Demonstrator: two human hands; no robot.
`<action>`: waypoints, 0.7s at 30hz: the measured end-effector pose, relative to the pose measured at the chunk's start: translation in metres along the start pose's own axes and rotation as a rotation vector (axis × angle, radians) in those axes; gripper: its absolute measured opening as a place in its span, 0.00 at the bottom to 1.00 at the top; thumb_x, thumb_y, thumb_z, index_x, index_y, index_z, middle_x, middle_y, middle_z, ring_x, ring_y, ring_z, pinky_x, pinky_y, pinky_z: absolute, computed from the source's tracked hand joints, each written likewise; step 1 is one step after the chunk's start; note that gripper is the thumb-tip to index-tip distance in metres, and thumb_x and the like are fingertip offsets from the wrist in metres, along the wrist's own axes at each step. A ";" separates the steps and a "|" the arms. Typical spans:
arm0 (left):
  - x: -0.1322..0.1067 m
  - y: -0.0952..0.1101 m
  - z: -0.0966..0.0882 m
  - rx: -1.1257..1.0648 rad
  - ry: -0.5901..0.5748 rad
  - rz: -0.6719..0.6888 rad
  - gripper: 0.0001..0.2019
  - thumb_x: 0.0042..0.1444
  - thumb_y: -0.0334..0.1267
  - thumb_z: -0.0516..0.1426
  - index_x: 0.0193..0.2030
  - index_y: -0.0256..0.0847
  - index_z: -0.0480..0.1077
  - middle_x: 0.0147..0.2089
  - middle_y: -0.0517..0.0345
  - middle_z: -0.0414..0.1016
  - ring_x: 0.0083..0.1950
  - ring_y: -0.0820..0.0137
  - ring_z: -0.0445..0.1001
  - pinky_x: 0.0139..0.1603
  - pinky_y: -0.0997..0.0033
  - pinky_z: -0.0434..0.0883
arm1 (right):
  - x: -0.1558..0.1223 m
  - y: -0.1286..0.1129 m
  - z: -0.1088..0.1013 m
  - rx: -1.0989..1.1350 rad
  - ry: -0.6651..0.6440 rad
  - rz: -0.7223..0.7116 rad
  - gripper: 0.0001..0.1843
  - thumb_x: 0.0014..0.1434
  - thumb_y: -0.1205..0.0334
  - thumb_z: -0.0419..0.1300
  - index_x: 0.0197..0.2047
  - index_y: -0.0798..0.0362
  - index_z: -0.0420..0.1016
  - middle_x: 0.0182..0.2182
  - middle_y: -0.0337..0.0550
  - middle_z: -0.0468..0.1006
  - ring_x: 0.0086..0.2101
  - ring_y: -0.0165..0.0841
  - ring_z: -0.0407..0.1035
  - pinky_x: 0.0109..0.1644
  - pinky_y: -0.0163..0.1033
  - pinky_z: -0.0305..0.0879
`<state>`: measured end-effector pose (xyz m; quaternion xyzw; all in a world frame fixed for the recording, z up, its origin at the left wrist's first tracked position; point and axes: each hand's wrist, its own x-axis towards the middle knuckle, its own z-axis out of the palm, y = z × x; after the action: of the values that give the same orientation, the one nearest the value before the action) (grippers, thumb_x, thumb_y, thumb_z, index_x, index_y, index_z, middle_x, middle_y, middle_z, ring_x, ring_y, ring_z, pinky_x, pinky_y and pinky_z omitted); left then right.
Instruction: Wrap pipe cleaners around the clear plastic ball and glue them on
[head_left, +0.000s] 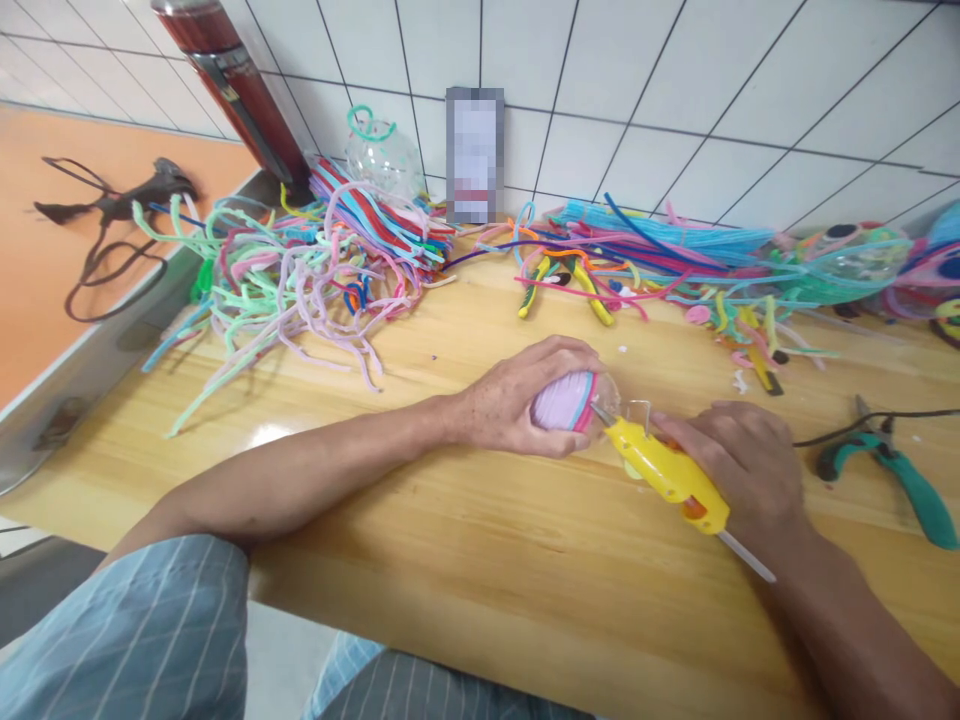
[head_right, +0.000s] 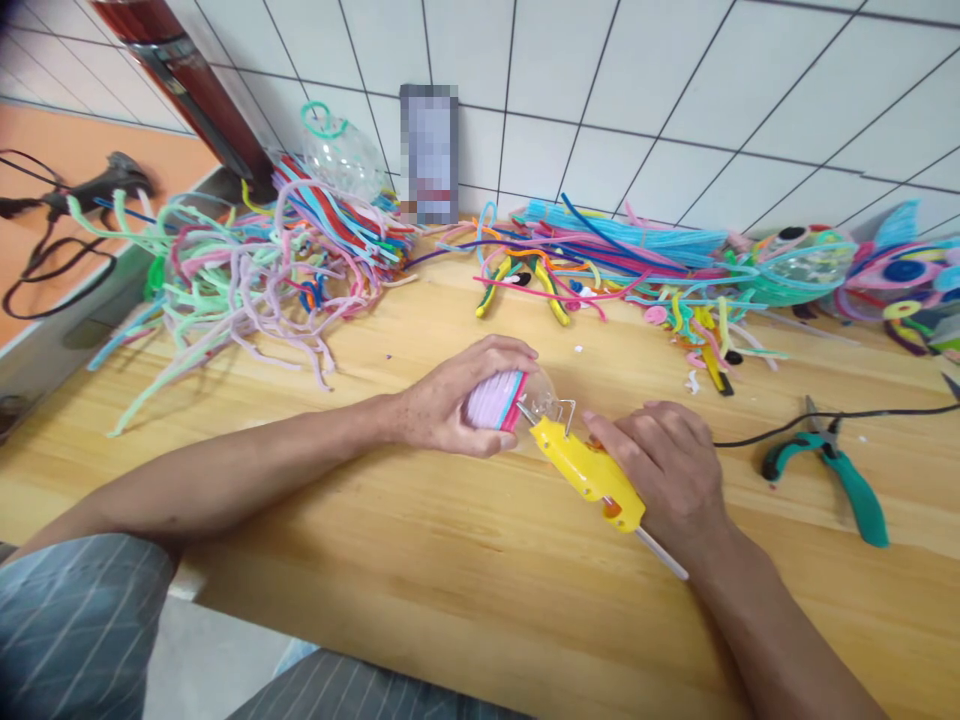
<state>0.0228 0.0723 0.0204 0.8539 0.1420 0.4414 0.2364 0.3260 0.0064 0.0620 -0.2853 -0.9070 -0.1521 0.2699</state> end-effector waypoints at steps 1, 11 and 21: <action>0.000 0.000 0.000 -0.002 0.001 0.000 0.39 0.57 0.50 0.70 0.71 0.44 0.61 0.65 0.37 0.75 0.69 0.49 0.75 0.67 0.41 0.77 | -0.001 -0.001 0.000 -0.001 -0.001 0.005 0.27 0.74 0.67 0.53 0.73 0.52 0.68 0.36 0.45 0.84 0.37 0.40 0.74 0.49 0.48 0.70; 0.001 0.003 -0.002 -0.016 -0.008 -0.019 0.39 0.55 0.48 0.70 0.71 0.46 0.62 0.64 0.39 0.75 0.68 0.49 0.75 0.66 0.41 0.77 | -0.003 -0.002 0.005 0.035 0.010 0.063 0.23 0.78 0.58 0.50 0.70 0.49 0.73 0.35 0.44 0.82 0.37 0.41 0.73 0.47 0.48 0.69; 0.002 0.007 -0.005 -0.001 -0.022 -0.030 0.36 0.56 0.46 0.69 0.69 0.43 0.64 0.64 0.36 0.75 0.68 0.49 0.75 0.66 0.42 0.78 | 0.003 -0.004 0.001 0.001 0.004 0.029 0.25 0.79 0.57 0.49 0.72 0.52 0.70 0.34 0.44 0.82 0.37 0.41 0.72 0.46 0.47 0.68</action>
<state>0.0203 0.0683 0.0283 0.8564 0.1517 0.4284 0.2449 0.3217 0.0047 0.0625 -0.2981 -0.9022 -0.1482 0.2742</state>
